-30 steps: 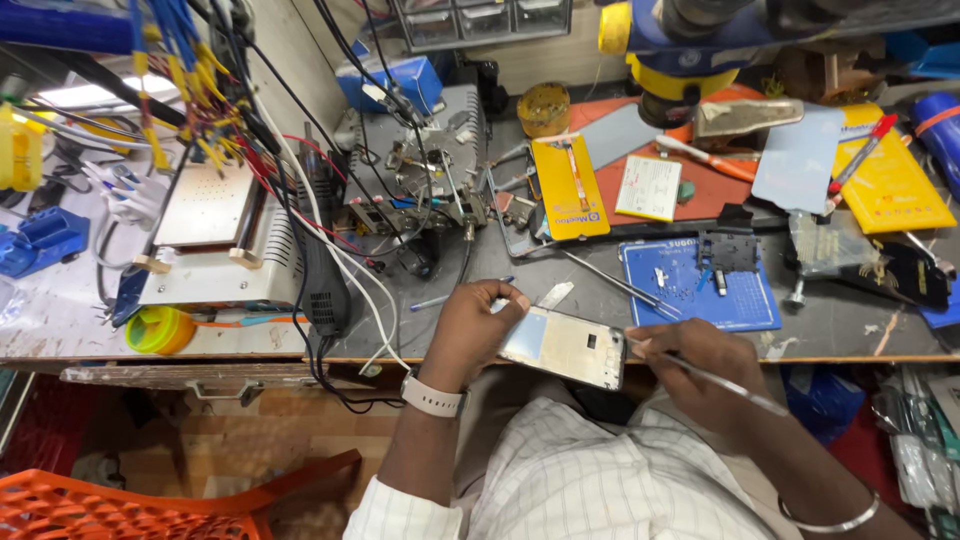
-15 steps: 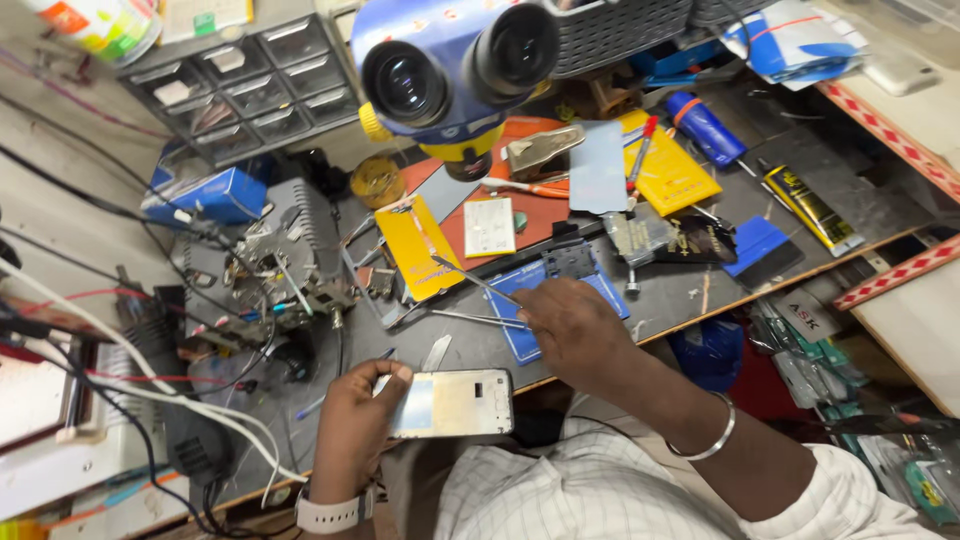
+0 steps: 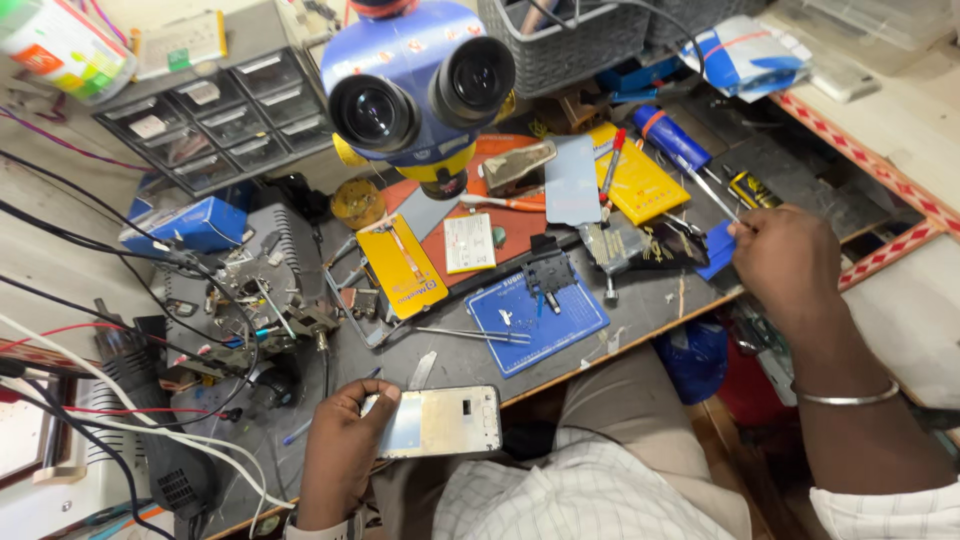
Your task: The person holds a disassembled phone frame and uses a thin metal blade to scrape old adhesive and residue from the frame edges and back surface. They rotate the phone to work on different sides, occasionally setting it down and picking it back up to continue scraping.
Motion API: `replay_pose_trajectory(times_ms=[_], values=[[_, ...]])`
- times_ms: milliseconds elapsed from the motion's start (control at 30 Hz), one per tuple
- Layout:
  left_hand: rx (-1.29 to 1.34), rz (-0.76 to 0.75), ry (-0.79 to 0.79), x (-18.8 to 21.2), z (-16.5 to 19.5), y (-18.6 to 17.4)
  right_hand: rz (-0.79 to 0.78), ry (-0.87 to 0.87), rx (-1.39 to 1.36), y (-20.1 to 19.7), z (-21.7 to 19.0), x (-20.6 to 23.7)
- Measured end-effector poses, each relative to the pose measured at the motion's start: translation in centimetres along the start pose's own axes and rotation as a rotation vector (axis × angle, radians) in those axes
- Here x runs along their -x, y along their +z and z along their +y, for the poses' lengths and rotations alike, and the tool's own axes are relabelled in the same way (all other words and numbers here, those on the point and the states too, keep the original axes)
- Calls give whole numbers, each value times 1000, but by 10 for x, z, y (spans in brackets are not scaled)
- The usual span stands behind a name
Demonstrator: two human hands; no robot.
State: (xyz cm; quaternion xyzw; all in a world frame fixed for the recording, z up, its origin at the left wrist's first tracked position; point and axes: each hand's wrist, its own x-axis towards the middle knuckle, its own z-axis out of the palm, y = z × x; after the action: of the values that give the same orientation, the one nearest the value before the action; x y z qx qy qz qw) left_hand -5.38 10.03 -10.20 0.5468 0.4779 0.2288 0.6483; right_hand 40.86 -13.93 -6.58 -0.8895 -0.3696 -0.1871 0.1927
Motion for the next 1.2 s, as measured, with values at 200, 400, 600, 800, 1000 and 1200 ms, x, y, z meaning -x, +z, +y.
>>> replay_pose_trajectory(times_ms=[200,400,600,800,1000,1200], values=[[24,-17,-19,-3,-1,0,98,-95,23,19,-20,-29],[38,-20,-30,-1,-1,-2,-196,-88,-62,28,-44,-42],[15,-12,-49,-2,1,-1,-34,-320,-335,27,-38,-60],[13,-26,-49,1,5,-1,-190,-207,-304,10,-42,-75],[-24,-2,-42,3,9,1,-517,-12,73,5,-56,-79],[-12,-8,-36,5,10,2,-531,-59,116,7,-62,-89]])
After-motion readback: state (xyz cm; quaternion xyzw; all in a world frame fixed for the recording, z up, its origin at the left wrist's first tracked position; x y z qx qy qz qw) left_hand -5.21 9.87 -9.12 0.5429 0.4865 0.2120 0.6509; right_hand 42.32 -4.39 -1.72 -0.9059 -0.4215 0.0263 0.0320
